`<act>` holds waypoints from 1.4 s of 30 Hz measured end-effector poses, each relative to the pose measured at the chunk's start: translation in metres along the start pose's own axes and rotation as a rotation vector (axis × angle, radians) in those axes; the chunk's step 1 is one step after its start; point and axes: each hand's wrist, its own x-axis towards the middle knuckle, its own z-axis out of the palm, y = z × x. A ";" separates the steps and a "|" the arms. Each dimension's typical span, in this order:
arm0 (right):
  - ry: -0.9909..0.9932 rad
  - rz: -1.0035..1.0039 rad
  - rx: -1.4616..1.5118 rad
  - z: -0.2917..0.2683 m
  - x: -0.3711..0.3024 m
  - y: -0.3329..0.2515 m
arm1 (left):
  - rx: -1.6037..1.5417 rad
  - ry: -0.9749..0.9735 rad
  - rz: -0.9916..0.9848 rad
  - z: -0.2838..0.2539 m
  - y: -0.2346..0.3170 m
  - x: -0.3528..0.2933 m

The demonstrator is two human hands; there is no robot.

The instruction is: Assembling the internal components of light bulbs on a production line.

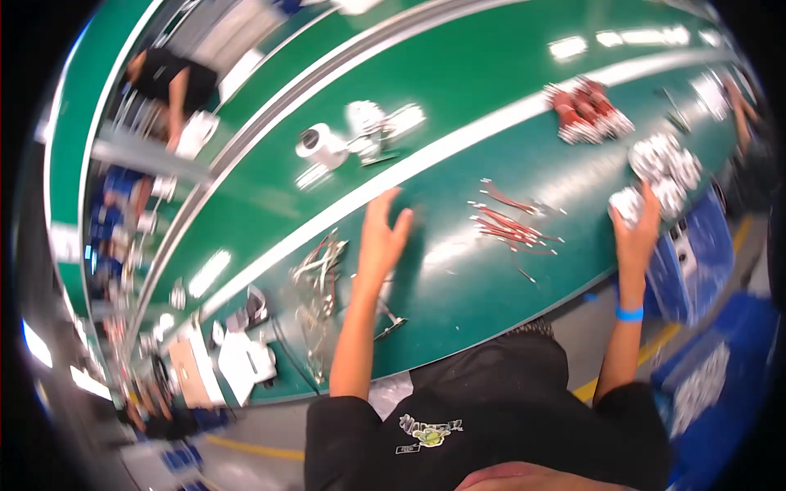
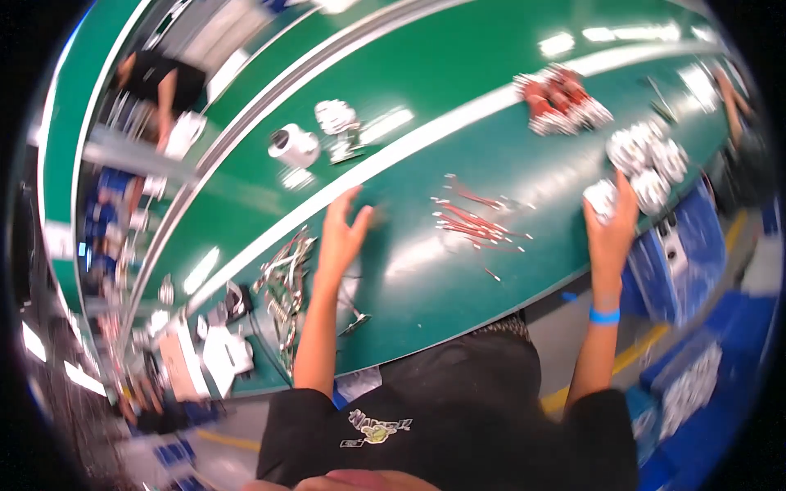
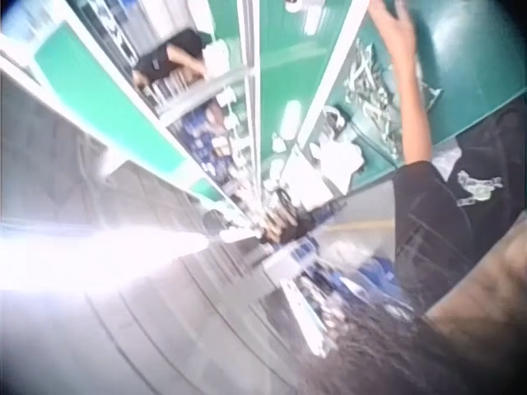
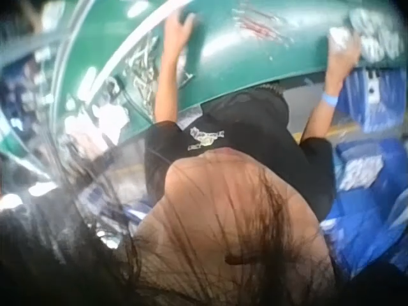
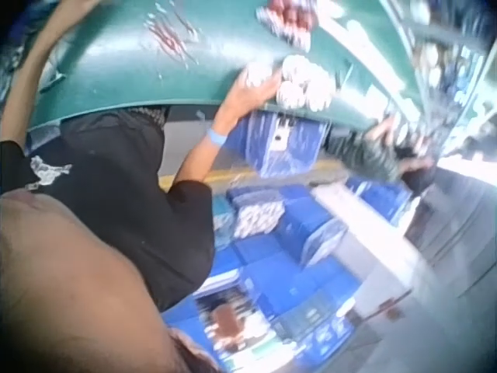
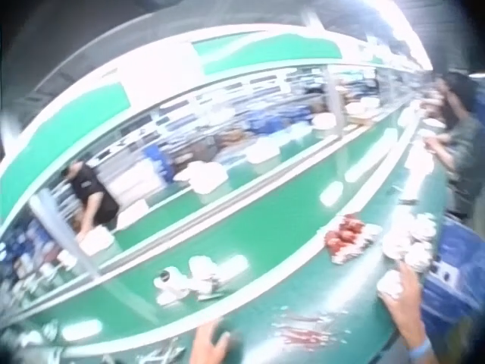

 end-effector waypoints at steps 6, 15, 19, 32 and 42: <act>0.090 0.148 0.352 -0.009 -0.014 -0.045 | -0.142 -0.031 -0.147 -0.019 0.052 -0.098; -0.797 -0.307 0.797 0.032 -0.091 -0.210 | 0.319 0.338 -0.257 -0.032 0.046 -0.149; -0.800 -0.427 0.742 0.051 -0.111 -0.204 | 0.337 0.059 -0.443 -0.046 0.044 -0.150; -0.462 -0.286 0.331 0.038 -0.058 -0.147 | 0.257 -0.126 -0.378 -0.042 0.043 -0.166; -0.781 -0.179 0.531 0.050 -0.048 -0.182 | 0.335 -0.155 -0.372 -0.053 0.052 -0.148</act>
